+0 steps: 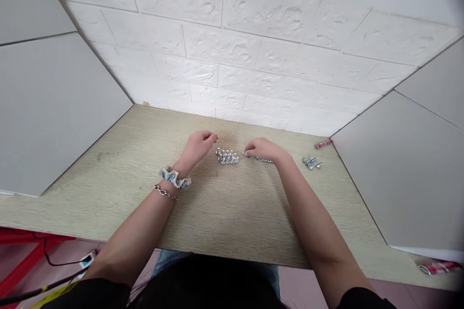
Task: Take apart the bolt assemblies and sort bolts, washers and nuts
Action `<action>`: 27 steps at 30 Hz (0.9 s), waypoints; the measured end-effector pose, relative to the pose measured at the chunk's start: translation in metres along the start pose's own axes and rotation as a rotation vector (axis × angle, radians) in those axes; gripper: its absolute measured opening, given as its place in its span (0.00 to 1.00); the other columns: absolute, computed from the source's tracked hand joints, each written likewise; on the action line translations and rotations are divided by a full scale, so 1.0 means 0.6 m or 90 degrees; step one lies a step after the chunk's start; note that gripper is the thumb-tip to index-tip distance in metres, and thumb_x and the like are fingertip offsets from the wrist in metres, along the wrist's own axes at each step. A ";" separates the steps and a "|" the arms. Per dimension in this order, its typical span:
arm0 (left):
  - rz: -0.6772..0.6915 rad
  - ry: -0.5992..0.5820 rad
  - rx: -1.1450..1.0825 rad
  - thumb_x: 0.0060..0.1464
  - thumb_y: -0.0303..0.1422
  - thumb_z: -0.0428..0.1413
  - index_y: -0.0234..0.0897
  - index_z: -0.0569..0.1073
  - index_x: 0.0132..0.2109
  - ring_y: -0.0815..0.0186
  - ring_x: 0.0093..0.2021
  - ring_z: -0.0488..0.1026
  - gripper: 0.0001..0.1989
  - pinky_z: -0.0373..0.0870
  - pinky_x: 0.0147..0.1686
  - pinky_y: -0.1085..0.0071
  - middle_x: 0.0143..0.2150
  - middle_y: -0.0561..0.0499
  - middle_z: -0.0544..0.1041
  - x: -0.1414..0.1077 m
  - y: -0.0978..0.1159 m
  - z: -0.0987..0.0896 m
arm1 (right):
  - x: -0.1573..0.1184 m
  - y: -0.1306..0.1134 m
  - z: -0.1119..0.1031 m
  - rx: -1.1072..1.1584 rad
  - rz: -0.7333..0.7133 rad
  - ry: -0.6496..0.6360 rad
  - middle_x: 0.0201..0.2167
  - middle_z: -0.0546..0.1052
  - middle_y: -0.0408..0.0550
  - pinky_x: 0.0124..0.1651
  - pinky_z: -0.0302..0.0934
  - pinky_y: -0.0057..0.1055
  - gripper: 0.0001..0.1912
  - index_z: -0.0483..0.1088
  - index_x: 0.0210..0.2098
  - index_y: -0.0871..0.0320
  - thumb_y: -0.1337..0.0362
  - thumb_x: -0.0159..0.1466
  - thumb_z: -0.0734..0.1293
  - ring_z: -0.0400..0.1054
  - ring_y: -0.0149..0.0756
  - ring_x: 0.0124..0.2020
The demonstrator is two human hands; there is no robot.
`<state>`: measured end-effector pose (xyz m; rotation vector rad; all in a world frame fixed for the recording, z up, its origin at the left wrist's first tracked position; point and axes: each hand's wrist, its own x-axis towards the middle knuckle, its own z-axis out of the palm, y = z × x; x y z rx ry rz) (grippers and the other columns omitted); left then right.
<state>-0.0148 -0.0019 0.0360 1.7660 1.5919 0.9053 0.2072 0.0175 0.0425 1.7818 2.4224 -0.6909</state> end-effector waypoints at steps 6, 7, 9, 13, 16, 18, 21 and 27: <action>0.001 0.009 0.021 0.51 0.41 0.47 0.34 0.72 0.28 0.64 0.30 0.70 0.17 0.61 0.30 0.71 0.27 0.49 0.75 0.001 -0.001 0.001 | 0.006 0.002 0.000 0.029 -0.014 -0.025 0.29 0.74 0.44 0.32 0.53 0.24 0.09 0.74 0.32 0.59 0.63 0.53 0.65 0.64 0.30 0.30; 0.001 0.010 0.023 0.51 0.41 0.47 0.34 0.72 0.28 0.64 0.30 0.70 0.16 0.61 0.30 0.71 0.27 0.49 0.75 0.001 -0.001 0.001 | 0.007 0.002 0.000 0.030 -0.015 -0.027 0.30 0.74 0.44 0.32 0.53 0.24 0.09 0.74 0.33 0.59 0.63 0.53 0.65 0.64 0.30 0.31; 0.002 0.014 0.026 0.51 0.41 0.47 0.34 0.72 0.28 0.64 0.30 0.69 0.16 0.61 0.30 0.72 0.27 0.50 0.75 0.001 -0.001 0.001 | 0.008 0.001 0.000 0.028 -0.015 -0.031 0.32 0.75 0.45 0.32 0.53 0.24 0.10 0.73 0.33 0.59 0.63 0.52 0.66 0.64 0.30 0.32; 0.006 0.019 0.025 0.51 0.41 0.47 0.34 0.72 0.27 0.65 0.30 0.69 0.16 0.60 0.30 0.72 0.27 0.50 0.75 0.001 0.000 0.001 | 0.007 -0.005 -0.001 0.006 -0.008 -0.035 0.32 0.75 0.45 0.30 0.52 0.23 0.10 0.73 0.32 0.60 0.62 0.52 0.66 0.65 0.31 0.32; 0.007 0.021 0.027 0.51 0.41 0.47 0.34 0.72 0.27 0.65 0.29 0.69 0.16 0.60 0.29 0.72 0.27 0.50 0.74 0.001 0.000 0.001 | 0.004 -0.013 0.000 -0.014 0.003 -0.035 0.30 0.75 0.45 0.28 0.51 0.24 0.09 0.73 0.31 0.60 0.62 0.52 0.66 0.65 0.31 0.32; 0.009 0.023 0.031 0.51 0.41 0.47 0.34 0.72 0.27 0.65 0.29 0.69 0.16 0.60 0.29 0.72 0.26 0.50 0.74 0.000 0.001 0.000 | 0.003 -0.019 0.003 -0.027 0.012 -0.027 0.30 0.75 0.46 0.28 0.51 0.24 0.09 0.73 0.30 0.61 0.64 0.51 0.66 0.64 0.31 0.31; 0.013 0.024 0.037 0.51 0.41 0.47 0.34 0.72 0.26 0.65 0.29 0.69 0.17 0.59 0.28 0.72 0.26 0.50 0.74 -0.001 0.004 -0.001 | 0.004 -0.026 0.009 -0.039 0.027 -0.011 0.32 0.75 0.48 0.28 0.51 0.24 0.08 0.72 0.29 0.62 0.66 0.50 0.66 0.65 0.31 0.31; 0.021 0.030 0.044 0.51 0.40 0.46 0.34 0.71 0.26 0.65 0.29 0.68 0.17 0.59 0.28 0.72 0.25 0.51 0.72 -0.002 0.004 -0.001 | 0.010 -0.026 0.015 -0.040 0.035 -0.012 0.28 0.74 0.47 0.26 0.50 0.23 0.05 0.71 0.26 0.62 0.66 0.50 0.65 0.64 0.30 0.29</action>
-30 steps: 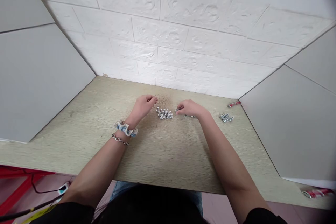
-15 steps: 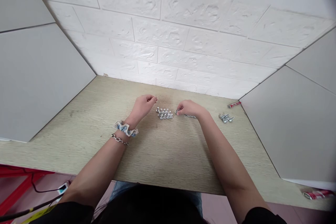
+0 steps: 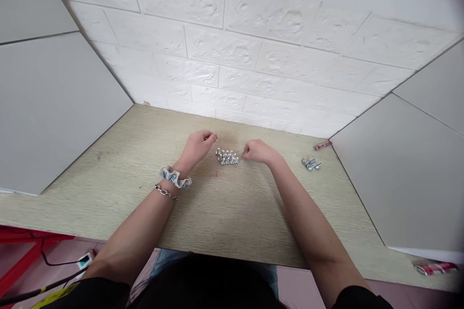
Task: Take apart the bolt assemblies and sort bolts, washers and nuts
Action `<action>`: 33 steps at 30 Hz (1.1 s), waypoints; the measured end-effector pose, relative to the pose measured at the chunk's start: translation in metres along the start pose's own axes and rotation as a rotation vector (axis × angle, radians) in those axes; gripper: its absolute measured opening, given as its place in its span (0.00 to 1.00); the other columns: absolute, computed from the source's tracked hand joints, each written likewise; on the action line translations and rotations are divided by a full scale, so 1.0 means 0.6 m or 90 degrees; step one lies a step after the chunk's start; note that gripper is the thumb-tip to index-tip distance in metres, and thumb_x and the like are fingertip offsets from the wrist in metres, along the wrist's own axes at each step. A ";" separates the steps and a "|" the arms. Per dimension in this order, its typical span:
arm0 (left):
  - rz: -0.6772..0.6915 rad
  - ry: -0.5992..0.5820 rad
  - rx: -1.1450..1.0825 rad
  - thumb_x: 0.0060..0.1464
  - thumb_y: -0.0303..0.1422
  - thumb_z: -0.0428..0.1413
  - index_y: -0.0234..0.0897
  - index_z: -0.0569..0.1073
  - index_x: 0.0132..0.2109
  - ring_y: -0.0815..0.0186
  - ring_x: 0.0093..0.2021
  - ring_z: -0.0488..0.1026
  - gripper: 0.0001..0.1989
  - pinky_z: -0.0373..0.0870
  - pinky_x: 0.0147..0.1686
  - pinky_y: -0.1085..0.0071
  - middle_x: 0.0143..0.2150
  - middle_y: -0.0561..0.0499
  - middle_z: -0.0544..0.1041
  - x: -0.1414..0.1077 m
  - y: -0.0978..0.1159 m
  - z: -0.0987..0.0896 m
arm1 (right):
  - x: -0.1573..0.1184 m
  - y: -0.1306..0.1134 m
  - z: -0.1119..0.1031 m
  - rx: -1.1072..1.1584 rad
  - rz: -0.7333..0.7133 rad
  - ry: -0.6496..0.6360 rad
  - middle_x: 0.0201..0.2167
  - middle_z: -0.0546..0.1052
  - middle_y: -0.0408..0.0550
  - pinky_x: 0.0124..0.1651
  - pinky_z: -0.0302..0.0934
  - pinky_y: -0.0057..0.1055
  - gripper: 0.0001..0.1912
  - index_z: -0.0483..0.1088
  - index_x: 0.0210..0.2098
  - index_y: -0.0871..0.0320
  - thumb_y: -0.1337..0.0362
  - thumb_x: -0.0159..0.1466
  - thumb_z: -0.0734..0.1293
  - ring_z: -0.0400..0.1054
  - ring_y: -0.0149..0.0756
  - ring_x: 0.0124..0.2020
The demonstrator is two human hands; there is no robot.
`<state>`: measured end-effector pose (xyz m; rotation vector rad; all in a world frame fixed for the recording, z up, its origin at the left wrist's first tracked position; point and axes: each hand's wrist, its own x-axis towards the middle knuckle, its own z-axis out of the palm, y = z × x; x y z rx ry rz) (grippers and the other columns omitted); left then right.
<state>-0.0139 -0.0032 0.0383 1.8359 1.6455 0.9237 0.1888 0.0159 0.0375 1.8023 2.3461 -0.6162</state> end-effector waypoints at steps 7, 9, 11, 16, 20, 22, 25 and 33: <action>0.013 0.011 0.012 0.52 0.40 0.46 0.34 0.72 0.27 0.67 0.27 0.67 0.16 0.57 0.27 0.72 0.24 0.52 0.72 0.002 -0.003 0.001 | 0.001 -0.001 0.001 -0.005 0.005 0.003 0.26 0.73 0.47 0.25 0.49 0.24 0.06 0.71 0.24 0.62 0.66 0.49 0.64 0.63 0.30 0.28; 0.016 0.014 0.021 0.52 0.40 0.46 0.34 0.72 0.27 0.67 0.26 0.66 0.16 0.57 0.27 0.72 0.24 0.52 0.71 0.001 -0.001 0.000 | 0.001 -0.002 0.002 -0.005 0.007 0.007 0.27 0.74 0.48 0.25 0.50 0.24 0.06 0.71 0.25 0.63 0.66 0.49 0.65 0.63 0.30 0.28; 0.019 0.015 0.029 0.52 0.40 0.46 0.35 0.72 0.27 0.67 0.25 0.65 0.16 0.56 0.27 0.72 0.22 0.52 0.71 0.000 0.001 -0.001 | 0.001 -0.001 0.002 -0.003 0.008 0.011 0.28 0.74 0.48 0.26 0.50 0.24 0.07 0.71 0.26 0.63 0.65 0.49 0.65 0.63 0.30 0.28; 0.032 0.021 0.034 0.52 0.40 0.46 0.34 0.71 0.25 0.68 0.24 0.63 0.16 0.56 0.28 0.72 0.21 0.53 0.68 -0.003 0.005 -0.003 | 0.001 -0.001 0.003 0.001 0.008 0.019 0.28 0.73 0.47 0.26 0.50 0.24 0.08 0.71 0.28 0.62 0.65 0.49 0.64 0.63 0.31 0.29; 0.040 0.028 0.036 0.52 0.40 0.46 0.34 0.71 0.26 0.68 0.24 0.63 0.16 0.56 0.27 0.72 0.20 0.53 0.68 -0.004 0.006 -0.003 | -0.002 -0.002 0.002 0.002 0.010 0.023 0.27 0.72 0.47 0.25 0.49 0.24 0.06 0.70 0.26 0.62 0.65 0.49 0.64 0.62 0.30 0.28; 0.045 0.033 0.036 0.53 0.40 0.46 0.34 0.71 0.26 0.68 0.24 0.64 0.17 0.56 0.27 0.72 0.20 0.53 0.69 -0.005 0.007 -0.003 | -0.004 -0.002 0.001 0.006 0.013 0.024 0.26 0.72 0.46 0.25 0.48 0.24 0.05 0.69 0.25 0.62 0.66 0.48 0.64 0.62 0.29 0.27; 0.052 0.070 0.013 0.53 0.39 0.47 0.34 0.72 0.27 0.68 0.25 0.65 0.16 0.57 0.27 0.73 0.23 0.52 0.71 -0.008 0.012 -0.004 | -0.006 -0.001 -0.001 0.022 0.012 0.027 0.25 0.70 0.45 0.25 0.48 0.24 0.05 0.67 0.23 0.61 0.66 0.48 0.64 0.60 0.29 0.26; 0.109 0.172 -0.039 0.53 0.36 0.49 0.34 0.73 0.28 0.70 0.25 0.65 0.13 0.59 0.28 0.74 0.25 0.52 0.73 -0.025 0.032 -0.003 | -0.002 0.007 0.002 0.072 -0.065 0.008 0.23 0.68 0.41 0.25 0.48 0.23 0.04 0.64 0.23 0.60 0.66 0.47 0.62 0.58 0.27 0.26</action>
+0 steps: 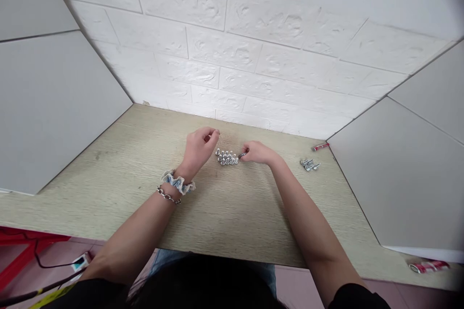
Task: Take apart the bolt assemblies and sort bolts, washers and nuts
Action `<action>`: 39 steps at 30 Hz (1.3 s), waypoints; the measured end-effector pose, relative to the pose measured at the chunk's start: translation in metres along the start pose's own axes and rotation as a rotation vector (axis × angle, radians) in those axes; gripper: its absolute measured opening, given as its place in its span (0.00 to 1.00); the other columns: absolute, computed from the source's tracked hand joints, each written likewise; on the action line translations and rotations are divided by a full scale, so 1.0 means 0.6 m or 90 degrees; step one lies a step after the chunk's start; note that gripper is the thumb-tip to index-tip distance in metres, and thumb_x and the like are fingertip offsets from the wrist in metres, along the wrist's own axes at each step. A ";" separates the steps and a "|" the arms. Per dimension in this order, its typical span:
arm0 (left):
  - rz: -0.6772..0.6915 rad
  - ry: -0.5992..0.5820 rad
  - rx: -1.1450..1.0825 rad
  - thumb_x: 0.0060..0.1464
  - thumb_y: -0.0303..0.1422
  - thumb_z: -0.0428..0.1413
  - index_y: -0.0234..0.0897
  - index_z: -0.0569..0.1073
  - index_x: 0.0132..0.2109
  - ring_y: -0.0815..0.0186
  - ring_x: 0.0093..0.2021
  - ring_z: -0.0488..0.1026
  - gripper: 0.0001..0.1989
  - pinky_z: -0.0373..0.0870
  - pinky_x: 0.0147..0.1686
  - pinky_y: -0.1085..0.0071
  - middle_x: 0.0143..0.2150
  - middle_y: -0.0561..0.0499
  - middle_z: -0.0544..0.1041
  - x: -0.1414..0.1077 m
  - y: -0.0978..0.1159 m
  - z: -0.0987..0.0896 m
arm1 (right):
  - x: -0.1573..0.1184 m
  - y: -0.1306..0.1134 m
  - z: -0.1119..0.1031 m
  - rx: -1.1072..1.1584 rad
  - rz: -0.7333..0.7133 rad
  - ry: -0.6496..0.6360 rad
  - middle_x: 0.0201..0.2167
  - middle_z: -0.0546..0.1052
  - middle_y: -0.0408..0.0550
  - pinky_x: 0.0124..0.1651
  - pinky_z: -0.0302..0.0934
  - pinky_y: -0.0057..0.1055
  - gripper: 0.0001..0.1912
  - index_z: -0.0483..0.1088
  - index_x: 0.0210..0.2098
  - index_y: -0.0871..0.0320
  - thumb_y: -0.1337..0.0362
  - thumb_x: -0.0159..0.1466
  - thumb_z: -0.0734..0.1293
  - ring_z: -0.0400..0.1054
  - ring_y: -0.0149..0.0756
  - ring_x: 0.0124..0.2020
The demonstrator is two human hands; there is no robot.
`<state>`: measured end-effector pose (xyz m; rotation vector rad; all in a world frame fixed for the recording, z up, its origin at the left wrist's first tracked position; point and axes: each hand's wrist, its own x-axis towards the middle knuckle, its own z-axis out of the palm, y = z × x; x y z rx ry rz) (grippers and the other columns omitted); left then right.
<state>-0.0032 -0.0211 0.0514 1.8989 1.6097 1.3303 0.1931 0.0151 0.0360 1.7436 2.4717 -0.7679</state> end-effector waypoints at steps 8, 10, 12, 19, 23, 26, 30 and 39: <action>0.034 -0.010 0.006 0.53 0.35 0.49 0.34 0.73 0.28 0.71 0.24 0.65 0.12 0.59 0.27 0.74 0.23 0.53 0.73 -0.003 -0.003 0.005 | -0.003 -0.001 -0.001 0.031 -0.007 0.007 0.25 0.69 0.41 0.25 0.48 0.23 0.06 0.65 0.25 0.60 0.65 0.47 0.62 0.59 0.27 0.26; 0.041 -0.018 0.001 0.53 0.35 0.49 0.34 0.73 0.28 0.71 0.24 0.65 0.12 0.59 0.26 0.75 0.23 0.53 0.72 -0.004 -0.002 0.005 | -0.002 0.000 -0.002 0.036 -0.009 0.006 0.24 0.69 0.40 0.25 0.48 0.23 0.06 0.65 0.25 0.60 0.65 0.47 0.62 0.59 0.27 0.26; 0.044 -0.016 -0.023 0.53 0.35 0.50 0.34 0.73 0.28 0.72 0.22 0.64 0.12 0.58 0.25 0.75 0.22 0.53 0.72 -0.007 0.001 0.004 | -0.003 0.003 -0.005 0.046 -0.005 0.008 0.23 0.68 0.40 0.25 0.48 0.24 0.06 0.65 0.25 0.60 0.64 0.47 0.63 0.59 0.27 0.26; -0.039 -0.023 -0.300 0.55 0.37 0.48 0.34 0.72 0.32 0.75 0.17 0.61 0.12 0.59 0.20 0.77 0.20 0.55 0.68 -0.048 0.041 0.010 | -0.055 -0.016 -0.058 0.129 -0.026 0.062 0.26 0.69 0.41 0.26 0.50 0.24 0.08 0.63 0.27 0.59 0.62 0.47 0.64 0.59 0.27 0.26; -0.096 -0.035 -0.503 0.56 0.37 0.49 0.38 0.70 0.44 0.68 0.44 0.69 0.12 0.66 0.42 0.73 0.46 0.48 0.71 -0.081 0.069 0.035 | -0.111 -0.053 -0.094 0.174 -0.080 0.054 0.25 0.67 0.41 0.26 0.50 0.24 0.09 0.62 0.28 0.59 0.61 0.50 0.63 0.57 0.25 0.25; -0.269 -0.115 -0.734 0.58 0.37 0.47 0.38 0.68 0.47 0.66 0.53 0.64 0.13 0.62 0.50 0.71 0.50 0.47 0.69 -0.095 0.087 0.048 | -0.137 -0.079 -0.099 0.128 -0.100 0.020 0.25 0.67 0.41 0.26 0.48 0.24 0.06 0.62 0.28 0.59 0.63 0.51 0.63 0.56 0.25 0.25; -0.494 -0.244 -0.956 0.61 0.37 0.41 0.33 0.68 0.43 0.67 0.42 0.71 0.15 0.67 0.45 0.70 0.43 0.46 0.72 -0.101 0.100 0.050 | -0.144 -0.107 -0.077 0.042 -0.104 0.018 0.27 0.69 0.42 0.26 0.47 0.24 0.03 0.60 0.25 0.60 0.68 0.50 0.61 0.58 0.26 0.27; -0.666 -0.269 -1.071 0.58 0.27 0.44 0.32 0.68 0.29 0.76 0.22 0.66 0.11 0.69 0.26 0.78 0.24 0.53 0.68 -0.110 0.093 0.058 | -0.139 -0.134 -0.032 -0.044 -0.051 0.022 0.27 0.68 0.45 0.24 0.46 0.26 0.05 0.58 0.24 0.60 0.75 0.50 0.58 0.59 0.28 0.26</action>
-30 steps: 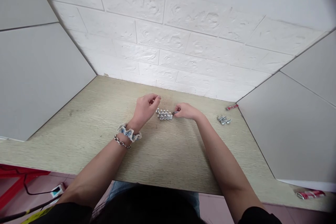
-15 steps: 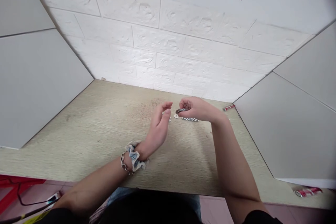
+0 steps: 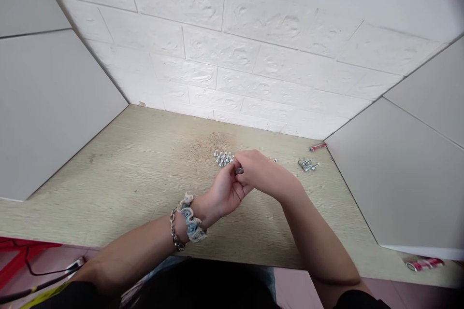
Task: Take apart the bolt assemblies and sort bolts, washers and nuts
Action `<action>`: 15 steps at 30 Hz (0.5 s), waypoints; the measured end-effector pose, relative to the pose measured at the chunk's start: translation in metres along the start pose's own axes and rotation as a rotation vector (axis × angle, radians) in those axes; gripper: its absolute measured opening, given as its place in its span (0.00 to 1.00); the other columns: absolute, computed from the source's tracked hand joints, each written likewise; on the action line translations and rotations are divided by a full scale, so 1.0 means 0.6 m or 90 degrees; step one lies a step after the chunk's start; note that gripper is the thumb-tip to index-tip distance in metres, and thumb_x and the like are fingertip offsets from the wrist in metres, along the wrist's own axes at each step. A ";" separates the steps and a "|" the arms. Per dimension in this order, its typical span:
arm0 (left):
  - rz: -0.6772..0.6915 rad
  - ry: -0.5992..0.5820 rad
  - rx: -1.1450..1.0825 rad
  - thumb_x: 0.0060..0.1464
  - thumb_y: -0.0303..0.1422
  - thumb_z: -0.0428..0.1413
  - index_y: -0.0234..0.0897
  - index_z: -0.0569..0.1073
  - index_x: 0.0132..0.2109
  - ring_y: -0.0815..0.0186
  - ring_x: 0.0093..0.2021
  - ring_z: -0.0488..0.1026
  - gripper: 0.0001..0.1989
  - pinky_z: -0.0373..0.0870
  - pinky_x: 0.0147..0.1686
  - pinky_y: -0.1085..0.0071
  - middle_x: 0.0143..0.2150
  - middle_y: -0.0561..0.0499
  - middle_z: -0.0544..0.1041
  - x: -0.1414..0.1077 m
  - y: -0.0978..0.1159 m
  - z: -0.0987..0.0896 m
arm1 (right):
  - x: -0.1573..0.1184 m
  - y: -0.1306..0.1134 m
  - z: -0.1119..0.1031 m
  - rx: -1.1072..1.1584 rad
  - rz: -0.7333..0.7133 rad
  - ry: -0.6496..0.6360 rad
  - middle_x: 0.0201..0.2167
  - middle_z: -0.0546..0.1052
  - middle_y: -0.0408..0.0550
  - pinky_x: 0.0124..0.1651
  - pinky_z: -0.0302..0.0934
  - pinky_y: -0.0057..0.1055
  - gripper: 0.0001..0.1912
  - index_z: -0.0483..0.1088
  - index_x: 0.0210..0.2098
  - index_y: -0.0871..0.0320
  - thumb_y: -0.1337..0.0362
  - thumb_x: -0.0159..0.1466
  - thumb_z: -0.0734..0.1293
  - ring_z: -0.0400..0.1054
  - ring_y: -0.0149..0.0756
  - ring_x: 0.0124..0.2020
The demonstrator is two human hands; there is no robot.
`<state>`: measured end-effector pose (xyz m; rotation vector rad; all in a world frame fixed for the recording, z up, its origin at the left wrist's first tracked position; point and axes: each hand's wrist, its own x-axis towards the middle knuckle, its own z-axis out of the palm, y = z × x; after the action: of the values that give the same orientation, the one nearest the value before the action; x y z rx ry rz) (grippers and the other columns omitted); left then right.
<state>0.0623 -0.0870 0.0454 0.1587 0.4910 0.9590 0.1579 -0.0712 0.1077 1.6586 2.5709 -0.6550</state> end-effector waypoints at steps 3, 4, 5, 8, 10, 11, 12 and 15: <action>-0.020 0.005 0.006 0.58 0.28 0.44 0.33 0.67 0.27 0.77 0.20 0.64 0.12 0.67 0.23 0.81 0.23 0.54 0.68 0.000 0.000 -0.001 | -0.005 -0.004 -0.001 0.016 0.011 -0.005 0.28 0.69 0.47 0.25 0.48 0.26 0.05 0.59 0.25 0.60 0.74 0.49 0.60 0.60 0.29 0.27; -0.023 0.009 0.007 0.58 0.28 0.45 0.33 0.66 0.27 0.77 0.20 0.63 0.12 0.66 0.22 0.81 0.23 0.54 0.67 0.001 0.000 -0.002 | -0.007 -0.005 -0.002 0.021 0.013 -0.004 0.29 0.70 0.48 0.25 0.49 0.26 0.05 0.59 0.25 0.61 0.74 0.49 0.60 0.61 0.30 0.28; -0.024 0.014 0.008 0.58 0.28 0.45 0.33 0.66 0.27 0.78 0.19 0.62 0.12 0.65 0.21 0.82 0.22 0.55 0.67 0.001 -0.001 -0.002 | -0.009 -0.005 -0.003 0.024 0.014 -0.003 0.30 0.70 0.48 0.25 0.49 0.25 0.05 0.59 0.26 0.61 0.74 0.49 0.61 0.61 0.30 0.29; -0.022 0.012 0.013 0.57 0.28 0.46 0.32 0.66 0.27 0.80 0.19 0.61 0.10 0.62 0.19 0.85 0.23 0.56 0.66 0.006 -0.002 -0.007 | -0.014 -0.005 -0.003 0.027 0.001 -0.005 0.30 0.70 0.48 0.27 0.50 0.25 0.05 0.60 0.26 0.61 0.73 0.48 0.62 0.61 0.31 0.30; -0.025 -0.003 0.017 0.56 0.28 0.47 0.32 0.66 0.28 0.80 0.19 0.62 0.09 0.62 0.18 0.85 0.23 0.55 0.66 0.010 -0.004 -0.012 | -0.018 -0.004 -0.003 0.023 -0.012 -0.005 0.30 0.70 0.47 0.28 0.50 0.25 0.04 0.60 0.25 0.60 0.73 0.48 0.61 0.61 0.31 0.30; -0.026 -0.011 0.016 0.56 0.28 0.48 0.31 0.66 0.28 0.80 0.20 0.62 0.09 0.63 0.18 0.85 0.23 0.55 0.66 0.011 -0.004 -0.014 | -0.020 -0.004 -0.004 0.020 -0.017 -0.005 0.29 0.70 0.47 0.28 0.50 0.25 0.04 0.61 0.24 0.60 0.74 0.49 0.61 0.61 0.31 0.30; -0.026 -0.017 0.011 0.56 0.28 0.48 0.31 0.67 0.28 0.80 0.20 0.63 0.09 0.63 0.19 0.85 0.24 0.55 0.66 0.012 -0.004 -0.016 | -0.022 -0.004 -0.007 0.018 -0.024 -0.005 0.29 0.70 0.47 0.28 0.50 0.26 0.04 0.61 0.24 0.60 0.74 0.49 0.60 0.61 0.30 0.30; -0.013 -0.006 -0.009 0.56 0.27 0.48 0.30 0.68 0.31 0.79 0.22 0.66 0.07 0.67 0.24 0.85 0.25 0.54 0.68 0.009 -0.001 -0.015 | -0.026 0.006 -0.024 0.030 -0.061 0.005 0.28 0.71 0.45 0.29 0.51 0.26 0.04 0.65 0.26 0.60 0.72 0.53 0.59 0.61 0.30 0.30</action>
<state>0.0613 -0.0835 0.0353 0.1456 0.4757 0.9416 0.1708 -0.0782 0.1234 1.5627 2.6744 -0.7214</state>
